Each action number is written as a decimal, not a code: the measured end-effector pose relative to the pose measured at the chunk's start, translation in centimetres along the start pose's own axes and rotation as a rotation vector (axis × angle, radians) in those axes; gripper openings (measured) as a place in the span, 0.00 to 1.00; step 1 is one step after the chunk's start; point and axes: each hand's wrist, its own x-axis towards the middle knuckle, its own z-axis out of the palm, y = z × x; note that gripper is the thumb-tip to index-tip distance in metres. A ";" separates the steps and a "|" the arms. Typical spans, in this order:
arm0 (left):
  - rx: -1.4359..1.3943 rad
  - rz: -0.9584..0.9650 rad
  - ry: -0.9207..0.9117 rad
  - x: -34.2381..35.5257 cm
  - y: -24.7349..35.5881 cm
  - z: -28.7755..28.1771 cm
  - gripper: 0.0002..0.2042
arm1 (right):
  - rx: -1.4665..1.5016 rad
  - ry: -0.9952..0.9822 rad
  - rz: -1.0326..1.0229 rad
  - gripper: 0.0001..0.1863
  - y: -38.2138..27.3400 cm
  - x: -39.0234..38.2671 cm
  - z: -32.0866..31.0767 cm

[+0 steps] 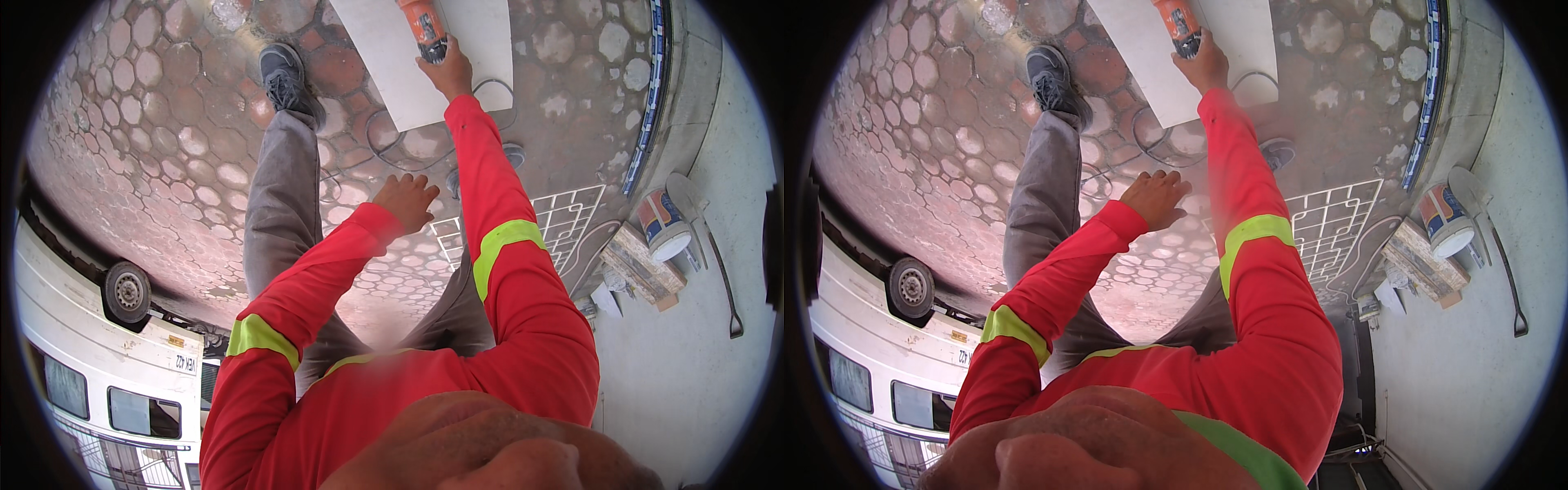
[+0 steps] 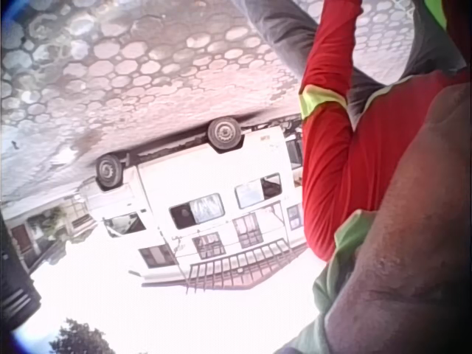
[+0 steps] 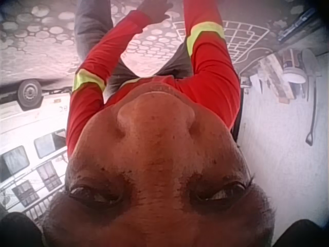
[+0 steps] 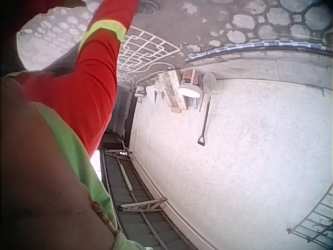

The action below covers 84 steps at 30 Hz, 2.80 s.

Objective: The person uses an angle grinder to cut a long white tile placed on a patterned tiled floor. They reposition the tile and continue cutting along its length while kneeling.

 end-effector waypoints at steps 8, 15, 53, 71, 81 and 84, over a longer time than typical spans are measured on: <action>-0.003 -0.005 -0.015 0.5 0.2 0.3 0.20 | 0.022 0.010 0.029 0.42 1.3 -1.3 0.4; 0.001 -0.004 -0.015 0.9 0.3 0.6 0.21 | -0.012 0.018 -0.012 0.44 1.8 -0.8 0.4; 0.013 -0.006 -0.019 1.8 1.2 2.0 0.20 | 0.011 0.008 0.019 0.43 5.3 -4.9 0.1; 0.052 -0.012 -0.019 2.4 2.1 4.0 0.20 | 0.004 -0.017 0.045 0.44 6.7 -7.1 -1.2; 0.062 -0.160 -0.107 3.0 8.4 7.4 0.24 | 0.172 0.040 0.005 0.42 6.8 -19.9 -17.8; 0.018 -0.179 -0.030 3.3 16.6 9.9 0.24 | 0.141 0.114 -0.047 0.42 8.9 -27.8 -31.6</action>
